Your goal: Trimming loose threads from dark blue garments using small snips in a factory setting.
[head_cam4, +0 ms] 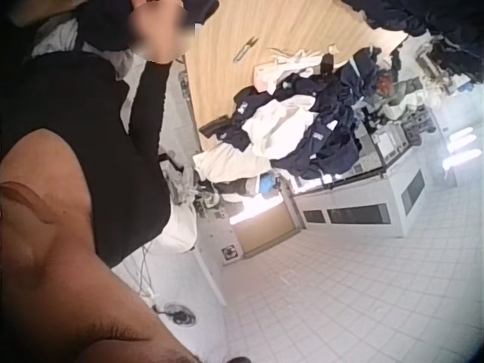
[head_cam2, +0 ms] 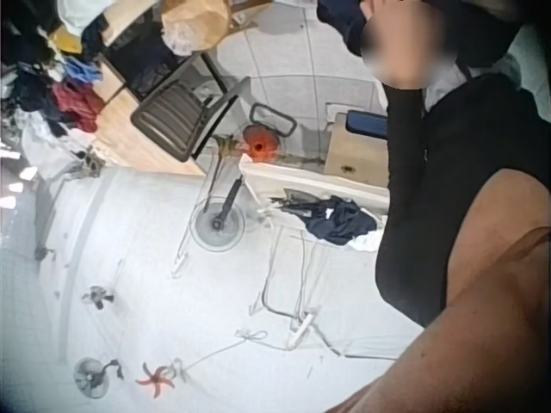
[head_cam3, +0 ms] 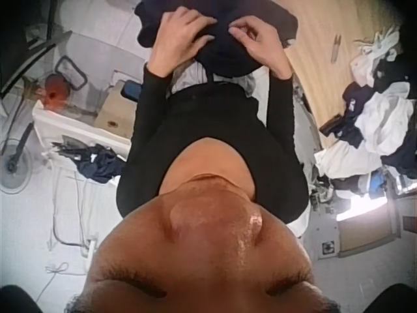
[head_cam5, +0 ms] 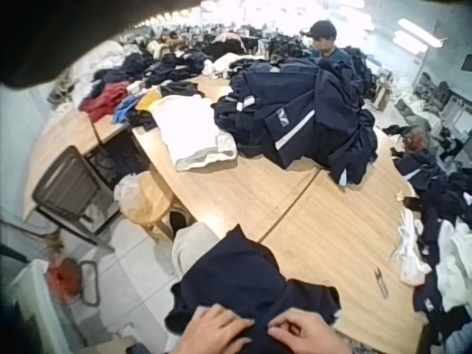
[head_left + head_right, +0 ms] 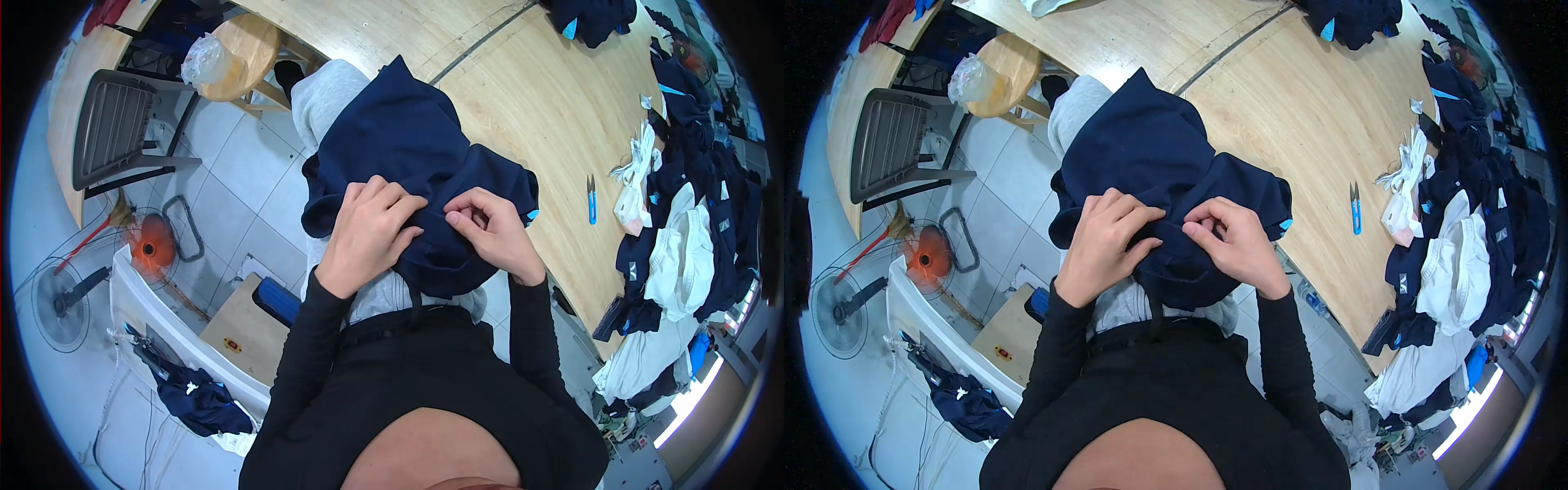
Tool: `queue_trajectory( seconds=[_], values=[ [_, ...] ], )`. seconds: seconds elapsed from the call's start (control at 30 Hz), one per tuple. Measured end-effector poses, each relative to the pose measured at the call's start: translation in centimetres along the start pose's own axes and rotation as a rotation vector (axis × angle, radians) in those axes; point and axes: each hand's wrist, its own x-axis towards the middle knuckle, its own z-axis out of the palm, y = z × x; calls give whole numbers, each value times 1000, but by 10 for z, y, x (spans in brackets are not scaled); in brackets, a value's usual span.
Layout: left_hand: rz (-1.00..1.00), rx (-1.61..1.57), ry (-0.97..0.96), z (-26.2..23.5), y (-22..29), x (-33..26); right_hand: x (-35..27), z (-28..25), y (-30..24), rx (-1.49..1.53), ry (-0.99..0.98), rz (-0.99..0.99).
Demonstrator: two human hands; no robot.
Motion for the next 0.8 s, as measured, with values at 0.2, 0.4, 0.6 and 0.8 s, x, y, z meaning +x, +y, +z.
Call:
queue_trajectory(
  seconds=[0.2, 0.4, 0.6, 0.8],
  values=[
    [79, 0, 82, -2, -2, -6, -4, 1, -5, 322, -111, 136],
    [116, 18, 781, -10, 11, 4, -21, -17, -43, 487, 29, -189],
    [-211, -135, 809, 9, 8, -13, -13, -8, -31, 416, 191, -336],
    [-485, -269, 691, 17, 2, -33, 6, 30, -60, -8, 300, -436]
  ],
)
